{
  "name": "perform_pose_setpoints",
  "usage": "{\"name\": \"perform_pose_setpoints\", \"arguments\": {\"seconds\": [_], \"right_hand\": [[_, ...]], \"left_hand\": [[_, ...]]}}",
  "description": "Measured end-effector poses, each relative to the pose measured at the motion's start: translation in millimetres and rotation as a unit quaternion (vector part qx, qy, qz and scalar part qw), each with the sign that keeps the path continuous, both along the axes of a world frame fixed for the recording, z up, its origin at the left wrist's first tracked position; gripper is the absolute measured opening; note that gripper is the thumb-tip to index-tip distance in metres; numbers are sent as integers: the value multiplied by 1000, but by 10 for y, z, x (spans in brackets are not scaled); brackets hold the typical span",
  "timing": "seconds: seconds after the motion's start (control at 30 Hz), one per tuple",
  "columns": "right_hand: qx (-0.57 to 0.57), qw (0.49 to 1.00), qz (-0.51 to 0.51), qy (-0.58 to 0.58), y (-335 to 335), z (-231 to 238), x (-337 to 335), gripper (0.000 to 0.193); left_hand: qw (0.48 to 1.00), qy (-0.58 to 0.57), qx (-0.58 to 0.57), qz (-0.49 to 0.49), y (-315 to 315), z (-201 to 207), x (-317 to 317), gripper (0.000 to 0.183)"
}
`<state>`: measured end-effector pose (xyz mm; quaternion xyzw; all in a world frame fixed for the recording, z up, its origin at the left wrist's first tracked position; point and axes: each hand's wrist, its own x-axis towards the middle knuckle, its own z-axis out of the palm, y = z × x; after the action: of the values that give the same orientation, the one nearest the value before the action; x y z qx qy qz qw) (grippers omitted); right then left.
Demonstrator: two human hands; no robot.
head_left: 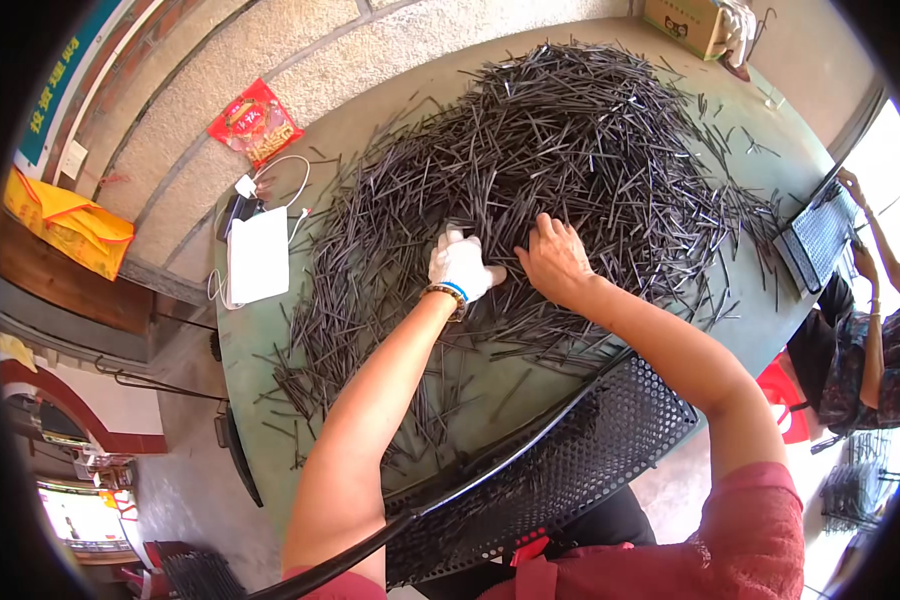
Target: Sorting thin metal wires and inserting them into a grid-like assembly frame.
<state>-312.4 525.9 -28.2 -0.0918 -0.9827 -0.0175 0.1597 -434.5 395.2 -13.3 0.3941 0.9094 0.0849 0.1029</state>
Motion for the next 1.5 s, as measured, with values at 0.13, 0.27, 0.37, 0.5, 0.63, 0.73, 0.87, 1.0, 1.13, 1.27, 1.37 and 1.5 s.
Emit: {"name": "perform_pose_setpoints", "arguments": {"seconds": [0.13, 0.27, 0.37, 0.5, 0.63, 0.73, 0.87, 1.0, 1.13, 1.27, 1.37, 1.5], "right_hand": [[-50, 997, 51, -19, -151, -79, -3, 40], [-28, 986, 165, -20, -505, -249, -8, 41], [-199, 946, 242, -83, -809, -326, -26, 39], [-316, 891, 303, -118, -837, -32, -94, 33], [-364, 873, 325, -17, -313, 516, 352, 17], [-407, 893, 162, 99, 194, 680, 995, 16], [-479, 806, -204, 282, 789, 34, 2180, 18], [-363, 810, -324, 328, 760, -655, 3098, 20], [-277, 857, -301, 313, 560, -651, 2975, 16], [-261, 876, -291, 282, 538, -609, 2896, 15], [-259, 879, -302, 263, 526, -558, 2909, 15], [-269, 880, -296, 255, 512, -532, 2875, 16]], "left_hand": [[999, 9, -25, -33, -293, 18, 32, 62], [996, 20, -83, -18, -828, 53, 142, 58], [990, 33, -138, -16, -1333, 198, 276, 59], [976, -14, -214, 29, -1682, 398, 489, 74], [989, -110, -54, 87, -1633, 495, 538, 91], [994, -38, -96, 26, -1546, 336, 613, 106], [994, -22, -100, -21, -1520, 169, 317, 102], [985, 9, -170, 3, -1536, 80, 373, 106], [978, 42, -188, -74, -1592, 156, 594, 118], [970, 48, -238, -24, -1624, 116, 374, 111], [971, 4, -229, -67, -1570, 125, 556, 99], [974, 44, -222, -8, -1718, 205, 303, 93]]}}
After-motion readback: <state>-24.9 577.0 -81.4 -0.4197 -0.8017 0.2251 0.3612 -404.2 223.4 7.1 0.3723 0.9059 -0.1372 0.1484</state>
